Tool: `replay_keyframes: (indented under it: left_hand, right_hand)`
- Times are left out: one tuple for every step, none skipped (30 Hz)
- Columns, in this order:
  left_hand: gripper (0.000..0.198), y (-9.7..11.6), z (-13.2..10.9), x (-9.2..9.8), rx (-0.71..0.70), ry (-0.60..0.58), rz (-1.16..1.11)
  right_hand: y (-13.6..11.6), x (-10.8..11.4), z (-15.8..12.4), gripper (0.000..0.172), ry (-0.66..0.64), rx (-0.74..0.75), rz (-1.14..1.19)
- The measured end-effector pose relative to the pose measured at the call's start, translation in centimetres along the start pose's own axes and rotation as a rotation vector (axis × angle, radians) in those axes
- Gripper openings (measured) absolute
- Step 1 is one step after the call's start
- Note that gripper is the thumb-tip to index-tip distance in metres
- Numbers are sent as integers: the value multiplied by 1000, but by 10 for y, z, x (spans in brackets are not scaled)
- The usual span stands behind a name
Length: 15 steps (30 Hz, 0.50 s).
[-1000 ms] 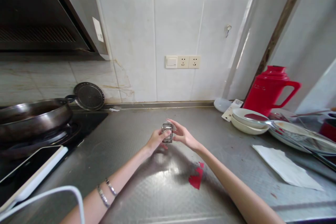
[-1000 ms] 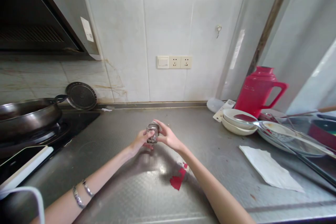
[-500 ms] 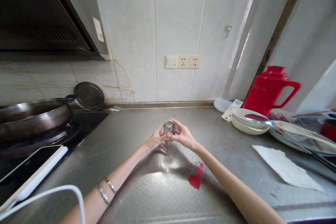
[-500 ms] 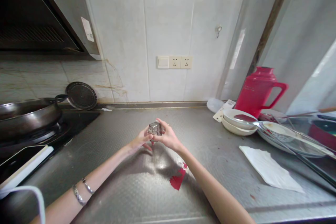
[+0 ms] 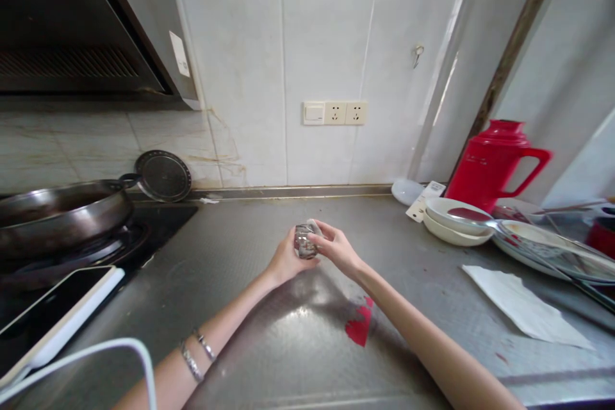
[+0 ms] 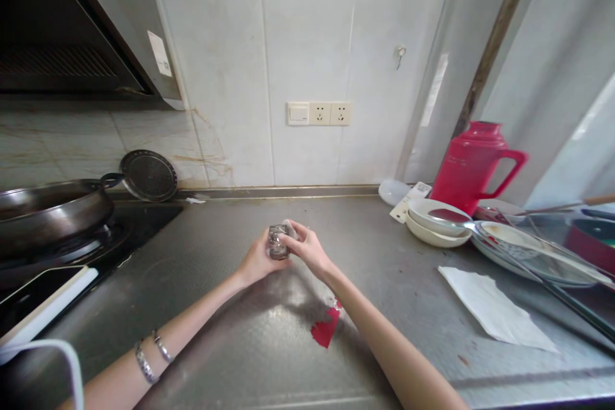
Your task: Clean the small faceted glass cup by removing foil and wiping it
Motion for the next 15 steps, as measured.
replay_keyframes:
  left_hand:
    - [69,0,0,0,-4,6,1]
    - [70,0,-1,-1,-10,8,1]
    - [70,0,-1,-1,-16,6,-2]
    - [71,1,-2,-2,-19,2,-4]
    - [71,2,-3,-2,-18,-4,-5]
    - [71,3,-4,-3,-16,-14,-4]
    - [71,5,-5,-4,-16,-26,-1]
    - [72,6,-6,-4,-22,-40,5]
    - [73,8,-7,-5,-30,-55,10]
    - [75,9,-8,-6,-40,-69,16]
    - [77,10,-9,-6,-49,-77,22]
    - [80,11,-10,-7,-56,-79,30]
    - [83,11,-10,-7,-57,-81,41]
    - [85,11,-10,-8,-55,-81,53]
    - [87,11,-11,-8,-53,-84,63]
  right_hand:
    - [1,1,1,45,10,-29,35]
    - [1,2,2,44,25,-50,49]
    - [2,3,3,44,40,-57,36]
    - [4,5,5,44,57,-48,-1]
    - [5,6,7,44,77,-23,-52]
    - [6,8,9,45,101,14,-107]
    - [8,9,10,45,130,56,-157]
    - [9,11,12,46,164,98,-196]
    - [10,12,13,46,194,137,-225]
    - [11,12,13,45,219,172,-249]
    - [11,13,12,44,235,201,-275]
    - [11,12,11,41,242,229,-307]
    - [9,12,9,39,242,257,-347]
    - [8,11,6,36,239,285,-389]
    - [5,11,4,34,239,315,-432]
Point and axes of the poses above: each hand's wrist, its own z-axis towards the middle knuckle, its own x-axis out of the back of the hand, y = z × x, the point moved 1 cm from there along z, towards the middle knuckle, and after that the axes turned 3 degrees about z, right-handed, at the moved point
